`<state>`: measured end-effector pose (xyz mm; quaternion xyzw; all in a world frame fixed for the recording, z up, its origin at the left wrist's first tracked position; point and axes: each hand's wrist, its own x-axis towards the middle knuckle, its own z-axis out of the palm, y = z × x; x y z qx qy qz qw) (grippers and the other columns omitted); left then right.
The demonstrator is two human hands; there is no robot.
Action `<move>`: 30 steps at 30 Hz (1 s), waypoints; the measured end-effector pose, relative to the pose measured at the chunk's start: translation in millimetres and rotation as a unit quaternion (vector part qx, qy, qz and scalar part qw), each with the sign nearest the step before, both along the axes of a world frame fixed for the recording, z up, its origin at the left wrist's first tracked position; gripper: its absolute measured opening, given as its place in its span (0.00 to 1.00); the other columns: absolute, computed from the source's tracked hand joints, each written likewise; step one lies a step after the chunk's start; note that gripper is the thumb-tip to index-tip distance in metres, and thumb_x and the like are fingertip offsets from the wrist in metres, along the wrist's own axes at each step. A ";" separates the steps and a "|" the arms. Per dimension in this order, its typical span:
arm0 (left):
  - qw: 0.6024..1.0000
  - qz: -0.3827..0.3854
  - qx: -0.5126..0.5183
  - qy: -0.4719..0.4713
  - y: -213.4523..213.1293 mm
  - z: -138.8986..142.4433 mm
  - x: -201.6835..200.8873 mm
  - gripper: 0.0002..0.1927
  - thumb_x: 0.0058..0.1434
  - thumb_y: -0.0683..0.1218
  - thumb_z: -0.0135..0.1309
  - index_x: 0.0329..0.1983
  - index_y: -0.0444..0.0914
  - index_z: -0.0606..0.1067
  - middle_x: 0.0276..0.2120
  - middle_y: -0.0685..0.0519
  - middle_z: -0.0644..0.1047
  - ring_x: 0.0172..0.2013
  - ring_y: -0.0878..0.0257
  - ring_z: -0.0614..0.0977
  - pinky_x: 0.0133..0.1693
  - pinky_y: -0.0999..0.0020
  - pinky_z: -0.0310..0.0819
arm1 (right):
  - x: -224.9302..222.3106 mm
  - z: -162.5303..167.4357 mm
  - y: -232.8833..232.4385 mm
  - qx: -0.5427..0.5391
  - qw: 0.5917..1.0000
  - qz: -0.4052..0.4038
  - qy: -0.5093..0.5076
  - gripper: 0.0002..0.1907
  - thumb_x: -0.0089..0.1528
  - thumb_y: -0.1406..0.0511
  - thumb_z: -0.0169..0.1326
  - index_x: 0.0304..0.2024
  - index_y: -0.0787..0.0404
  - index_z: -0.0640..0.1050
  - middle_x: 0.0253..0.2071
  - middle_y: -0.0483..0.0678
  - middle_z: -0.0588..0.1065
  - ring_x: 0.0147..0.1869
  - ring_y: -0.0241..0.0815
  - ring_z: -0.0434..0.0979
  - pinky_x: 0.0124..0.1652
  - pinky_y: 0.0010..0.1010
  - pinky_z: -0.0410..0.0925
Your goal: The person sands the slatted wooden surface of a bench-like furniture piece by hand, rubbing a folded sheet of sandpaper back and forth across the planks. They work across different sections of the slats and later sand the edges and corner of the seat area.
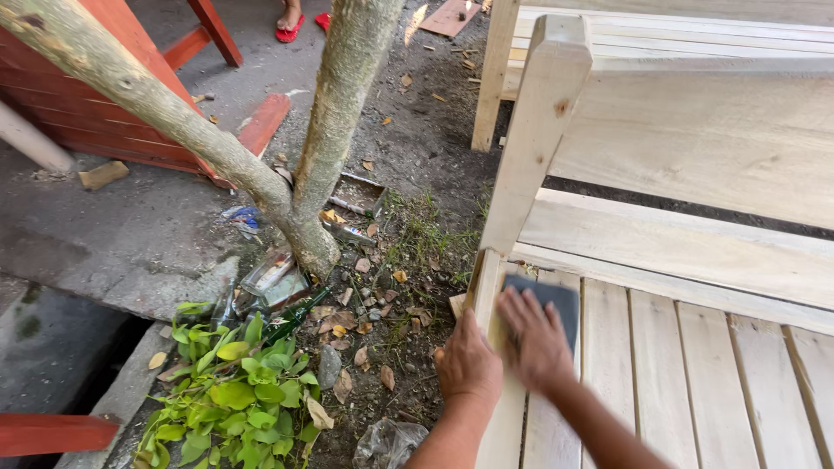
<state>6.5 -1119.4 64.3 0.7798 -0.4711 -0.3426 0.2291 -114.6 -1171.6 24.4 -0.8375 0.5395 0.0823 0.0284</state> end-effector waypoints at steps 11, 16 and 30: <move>0.963 -0.106 -0.167 -0.182 -9.6 -30.0 -2.8 0.38 0.56 0.38 0.42 0.73 0.33 0.50 0.75 0.38 0.49 0.75 0.44 0.47 0.70 0.39 0.35 | -47.7 -5.2 43.4 -0.030 0.999 -0.024 -0.033 0.40 0.64 0.53 0.41 0.77 0.54 0.50 0.79 0.48 0.44 0.82 0.48 0.37 0.72 0.44 0.33; 0.902 -0.242 -0.262 -0.245 -37.5 -60.6 -19.4 0.39 0.59 0.33 0.43 0.77 0.37 0.56 0.79 0.45 0.52 0.79 0.52 0.50 0.77 0.60 0.41 | -99.2 10.9 62.9 -0.025 0.949 -0.050 -0.311 0.33 0.64 0.59 0.44 0.73 0.50 0.61 0.77 0.44 0.55 0.83 0.44 0.43 0.74 0.43 0.35; 0.955 -0.182 -0.190 -0.140 -74.7 -49.3 -61.0 0.19 0.56 0.33 0.46 0.52 0.32 0.71 0.57 0.42 0.68 0.60 0.47 0.67 0.65 0.58 0.59 | -104.5 -10.0 55.8 -0.147 0.970 -0.049 -0.189 0.32 0.63 0.58 0.43 0.71 0.51 0.61 0.76 0.46 0.55 0.80 0.46 0.46 0.72 0.45 0.38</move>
